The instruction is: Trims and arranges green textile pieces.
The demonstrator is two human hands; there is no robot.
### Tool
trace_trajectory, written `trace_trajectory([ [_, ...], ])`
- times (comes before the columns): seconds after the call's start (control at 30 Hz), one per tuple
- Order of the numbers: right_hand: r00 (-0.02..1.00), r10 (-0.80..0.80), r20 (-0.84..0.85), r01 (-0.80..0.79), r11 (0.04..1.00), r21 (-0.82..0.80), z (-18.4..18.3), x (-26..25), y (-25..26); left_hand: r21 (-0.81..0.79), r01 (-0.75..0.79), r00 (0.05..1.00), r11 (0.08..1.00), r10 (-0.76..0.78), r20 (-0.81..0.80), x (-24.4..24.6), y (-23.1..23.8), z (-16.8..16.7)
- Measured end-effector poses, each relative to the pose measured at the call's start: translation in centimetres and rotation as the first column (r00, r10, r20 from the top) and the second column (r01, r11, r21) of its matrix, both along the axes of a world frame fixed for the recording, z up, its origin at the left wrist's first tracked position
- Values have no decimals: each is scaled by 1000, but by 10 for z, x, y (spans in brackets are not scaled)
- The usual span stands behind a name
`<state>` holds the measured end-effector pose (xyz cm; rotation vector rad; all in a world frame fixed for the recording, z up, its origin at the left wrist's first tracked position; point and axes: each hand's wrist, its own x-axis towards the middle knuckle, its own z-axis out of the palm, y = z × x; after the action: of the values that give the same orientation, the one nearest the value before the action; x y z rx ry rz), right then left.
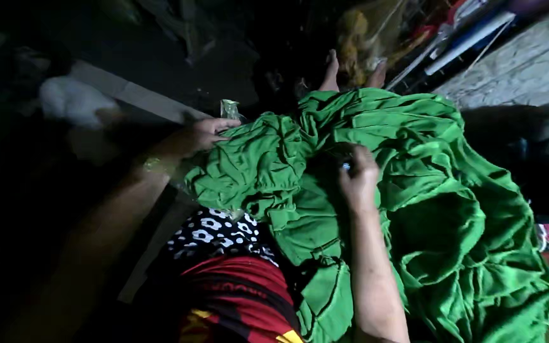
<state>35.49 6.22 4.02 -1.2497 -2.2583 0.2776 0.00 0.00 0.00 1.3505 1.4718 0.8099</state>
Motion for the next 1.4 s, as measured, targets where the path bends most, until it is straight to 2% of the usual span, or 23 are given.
trace_trajectory([
  [0.13, 953, -276, -129, 278, 961, -1, 9, 37, 23, -47, -79, 961, 996, 63, -271, -10, -13, 77],
  [0.2, 942, -311, -127, 312, 950, -10, 10, 39, 25, -4, -59, 909, 998, 52, -413, -27, -25, 112],
  [0.27, 948, -299, -108, 302, 953, 13, 11, 35, 25, 87, 34, 856, 996, 16, -516, -50, -42, 135],
  [0.33, 957, -279, -77, 280, 960, 5, 14, 34, 25, 164, 135, 860, 977, -34, -509, -64, -55, 157],
  [0.4, 965, -257, -50, 256, 966, -19, 16, 34, 28, 285, 94, 940, 954, 9, -342, -59, -67, 166],
  [0.47, 969, -244, -47, 243, 970, -28, 17, 35, 28, 373, 50, 993, 926, -8, -115, -45, -69, 158],
  [0.5, 968, -246, -52, 245, 969, -28, 16, 35, 28, 393, 20, 997, 919, 11, -74, -34, -65, 145],
  [0.53, 966, -251, -63, 250, 968, -21, 15, 34, 27, 391, -15, 994, 920, 55, -90, -16, -59, 131],
  [0.6, 960, -268, -80, 268, 963, -13, 13, 33, 25, 279, -95, 973, 956, 148, -178, 22, -36, 93],
  [0.63, 960, -269, -84, 269, 963, -9, 13, 33, 23, 206, -113, 966, 972, 156, -208, 37, -22, 70],
  [0.7, 965, -240, -106, 243, 970, 20, 11, 33, 18, 172, -131, 953, 976, 172, -251, 59, 1, 29],
  [0.73, 972, -201, -122, 209, 977, 52, 11, 32, 15, 161, -123, 944, 979, 166, -286, 69, 8, 19],
  [0.8, 988, -79, -135, 94, 990, 108, 16, 26, 9, 167, -115, 924, 979, 167, -344, 84, 9, 13],
  [0.9, 995, 96, -10, -94, 992, 89, 29, 5, 19, 240, -173, 942, 955, 231, -243, 82, -9, -4],
  [0.93, 992, 108, 63, -112, 992, 59, 31, -1, 31, 198, -208, 946, 958, 248, -208, 78, -18, -4],
  [1.0, 981, 47, 190, -49, 999, 3, 30, -1, 63, 93, -300, 926, 949, 313, -210, 70, -37, 7],
  [1.07, 976, -21, 217, 26, 1000, -17, 30, 1, 83, 95, -421, 885, 902, 432, -176, 63, -51, 6],
  [1.13, 973, -71, 217, 82, 996, -39, 35, -6, 82, 158, -508, 849, 847, 523, -78, 59, -61, -8],
  [1.23, 990, -89, 106, 89, 996, 6, 42, -30, 47, 257, -538, 841, 803, 528, 113, 58, -67, -23],
  [1.27, 998, -43, 38, 43, 999, 10, 41, -41, 33, 283, -525, 851, 803, 504, 149, 58, -65, -26],
  [1.33, 992, 115, -42, -119, 989, -93, 29, -66, 13, 277, -481, 876, 832, 463, 133, 59, -62, -24],
  [1.4, 974, 228, 7, -219, 942, -255, 12, -90, 10, 226, -429, 901, 875, 431, 42, 61, -58, -18],
])
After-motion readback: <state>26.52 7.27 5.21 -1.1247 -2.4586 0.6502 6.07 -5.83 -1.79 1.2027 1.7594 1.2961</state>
